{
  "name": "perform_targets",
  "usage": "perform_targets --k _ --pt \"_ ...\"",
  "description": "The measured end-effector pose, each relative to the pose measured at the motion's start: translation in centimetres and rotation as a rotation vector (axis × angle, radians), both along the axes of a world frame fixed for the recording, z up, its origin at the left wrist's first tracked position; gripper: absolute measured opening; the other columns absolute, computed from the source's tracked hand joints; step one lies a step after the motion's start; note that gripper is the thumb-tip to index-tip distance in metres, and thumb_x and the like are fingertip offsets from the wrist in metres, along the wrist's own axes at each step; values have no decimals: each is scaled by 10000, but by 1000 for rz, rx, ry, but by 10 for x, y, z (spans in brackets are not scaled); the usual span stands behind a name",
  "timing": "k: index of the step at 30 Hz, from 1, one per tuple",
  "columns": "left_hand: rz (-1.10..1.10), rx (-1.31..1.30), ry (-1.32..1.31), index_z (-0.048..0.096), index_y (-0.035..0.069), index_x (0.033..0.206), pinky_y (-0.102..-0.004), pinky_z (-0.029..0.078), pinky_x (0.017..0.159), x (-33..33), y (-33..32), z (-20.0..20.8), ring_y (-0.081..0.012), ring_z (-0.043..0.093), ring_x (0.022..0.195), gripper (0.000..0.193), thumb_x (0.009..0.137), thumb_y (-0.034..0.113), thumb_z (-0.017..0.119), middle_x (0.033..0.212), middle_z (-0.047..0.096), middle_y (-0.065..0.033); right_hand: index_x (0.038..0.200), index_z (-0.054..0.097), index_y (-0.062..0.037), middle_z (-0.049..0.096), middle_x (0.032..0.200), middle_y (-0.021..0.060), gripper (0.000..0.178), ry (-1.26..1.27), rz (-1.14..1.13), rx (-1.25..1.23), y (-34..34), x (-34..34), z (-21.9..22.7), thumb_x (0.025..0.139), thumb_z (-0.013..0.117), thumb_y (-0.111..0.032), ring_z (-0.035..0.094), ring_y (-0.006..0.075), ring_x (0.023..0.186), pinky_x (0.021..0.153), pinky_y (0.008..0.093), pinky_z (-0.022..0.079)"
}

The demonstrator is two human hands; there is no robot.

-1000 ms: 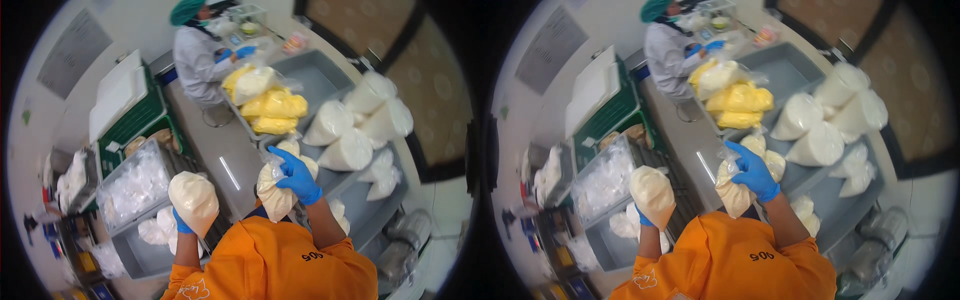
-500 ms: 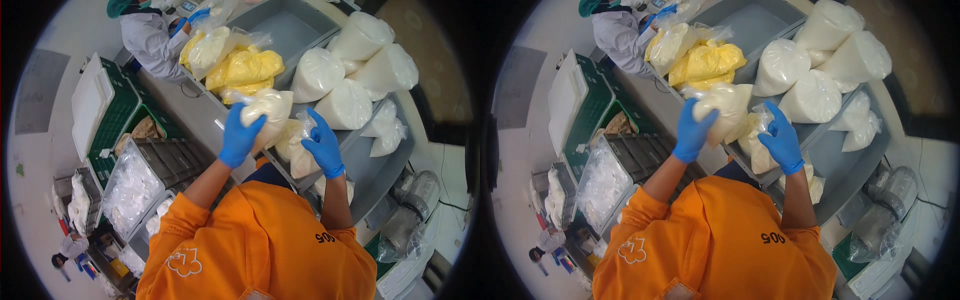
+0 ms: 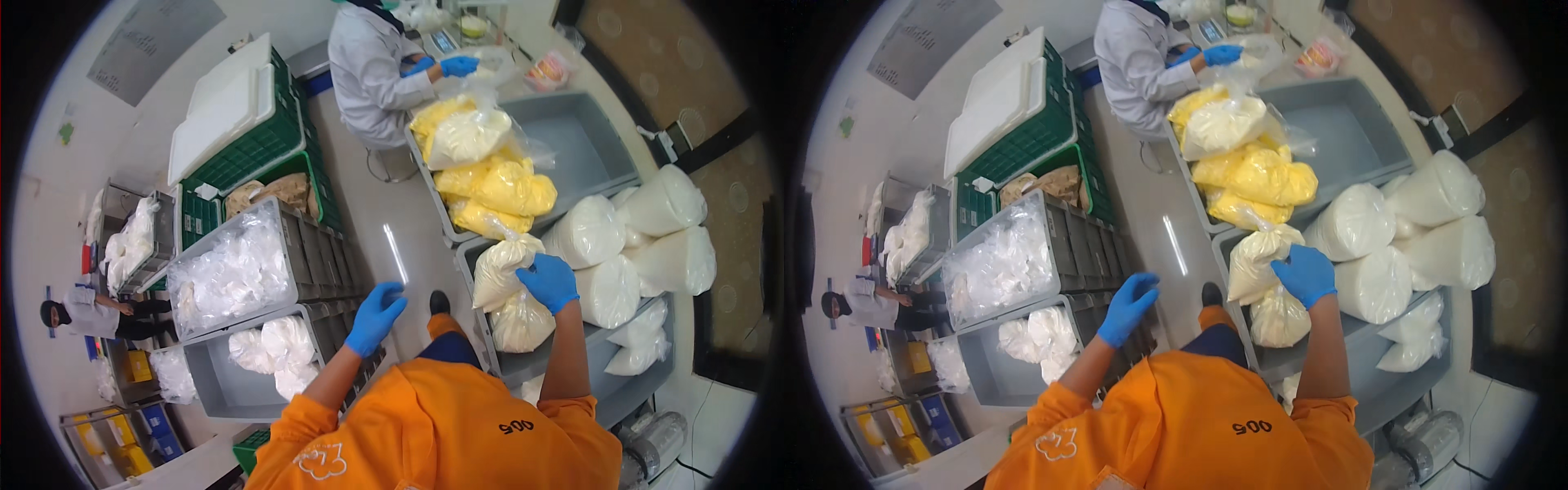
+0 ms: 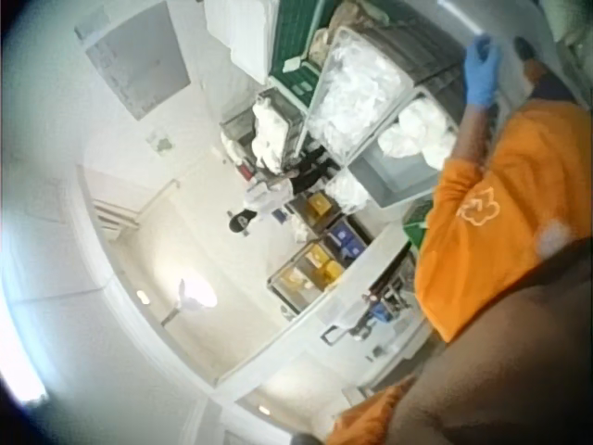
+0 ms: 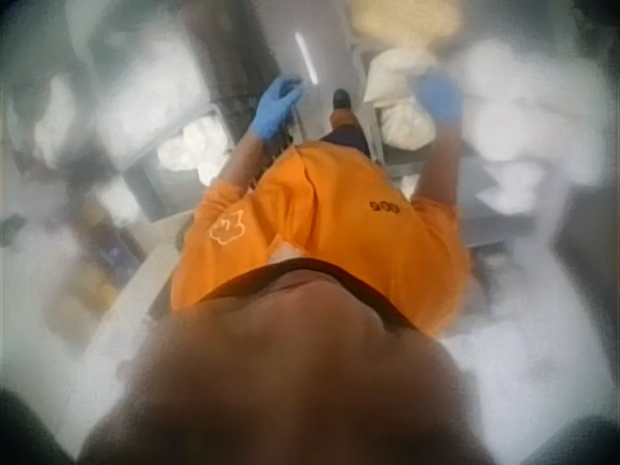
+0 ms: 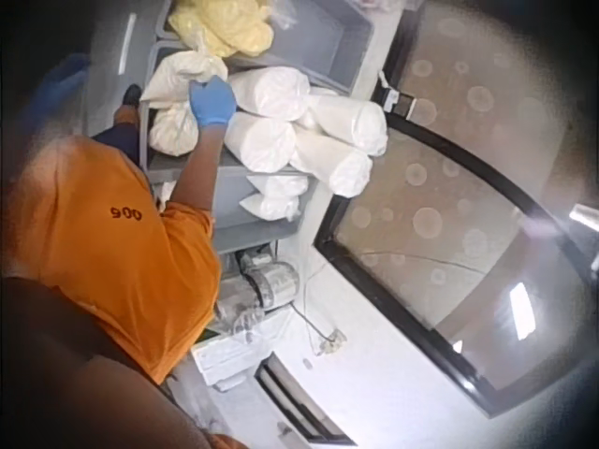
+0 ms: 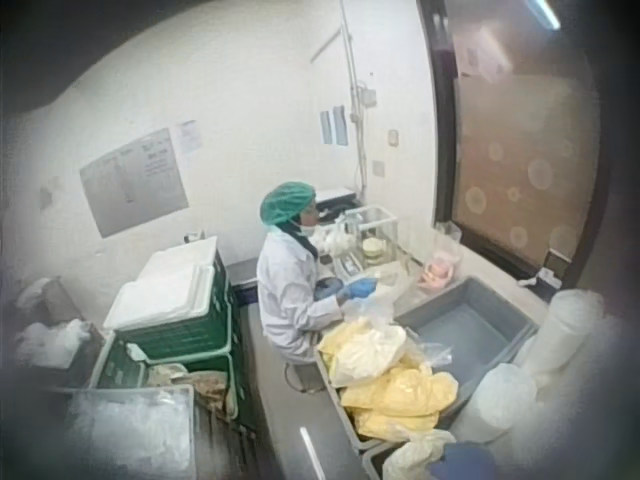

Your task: The person repeatedly picks up plastic bags containing white and yellow dough-like material from bins and places them onto a stainless steel table. They also handle empty plastic bags and move between bins and the table.

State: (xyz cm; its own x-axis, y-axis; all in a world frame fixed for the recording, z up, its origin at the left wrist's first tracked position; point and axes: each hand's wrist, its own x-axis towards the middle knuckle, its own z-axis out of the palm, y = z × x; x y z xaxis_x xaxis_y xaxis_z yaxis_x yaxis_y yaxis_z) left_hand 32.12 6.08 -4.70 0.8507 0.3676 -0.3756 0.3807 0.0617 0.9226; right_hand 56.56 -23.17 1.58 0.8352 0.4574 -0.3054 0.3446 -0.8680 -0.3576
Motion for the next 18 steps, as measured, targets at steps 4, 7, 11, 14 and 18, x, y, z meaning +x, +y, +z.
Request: perform_targets --k 4,7,11,14,18 --pt "232 -34 -75 574 9 1275 -303 487 960 -101 17 -11 -178 620 1104 357 952 140 655 1215 652 -98 906 716 -36 702 901 214 392 -215 65 -85 36 -13 26 829 634 -411 674 395 847 768 482 537" --pt "427 -190 -79 596 22 1234 -286 501 905 -174 12 -12 -164 639 1050 297 961 128 642 1190 665 -88 1084 675 -35 692 957 225 456 -297 -27 44 61 -44 26 827 652 -411 671 392 892 800 482 534" --pt "597 -366 -34 613 38 1185 -282 525 811 -262 -7 -30 -164 670 964 235 975 142 623 1160 679 -85 1383 498 -35 643 1111 239 706 -555 -43 144 52 -88 -25 823 681 -425 637 389 1005 845 496 514" --pt "678 -464 -25 618 51 1161 -293 537 762 -307 -15 -42 -178 684 923 210 985 165 610 1134 691 -91 1469 403 -23 518 1367 275 850 -327 16 294 44 -117 -14 785 743 -396 503 409 1268 1028 495 435" --pt "684 -435 -10 614 62 1153 -294 539 753 -312 -9 -34 -188 690 923 202 991 184 604 1118 698 -97 1513 333 -39 357 1498 323 984 -346 -116 496 41 -117 -24 722 810 -381 365 465 1388 1128 476 358"
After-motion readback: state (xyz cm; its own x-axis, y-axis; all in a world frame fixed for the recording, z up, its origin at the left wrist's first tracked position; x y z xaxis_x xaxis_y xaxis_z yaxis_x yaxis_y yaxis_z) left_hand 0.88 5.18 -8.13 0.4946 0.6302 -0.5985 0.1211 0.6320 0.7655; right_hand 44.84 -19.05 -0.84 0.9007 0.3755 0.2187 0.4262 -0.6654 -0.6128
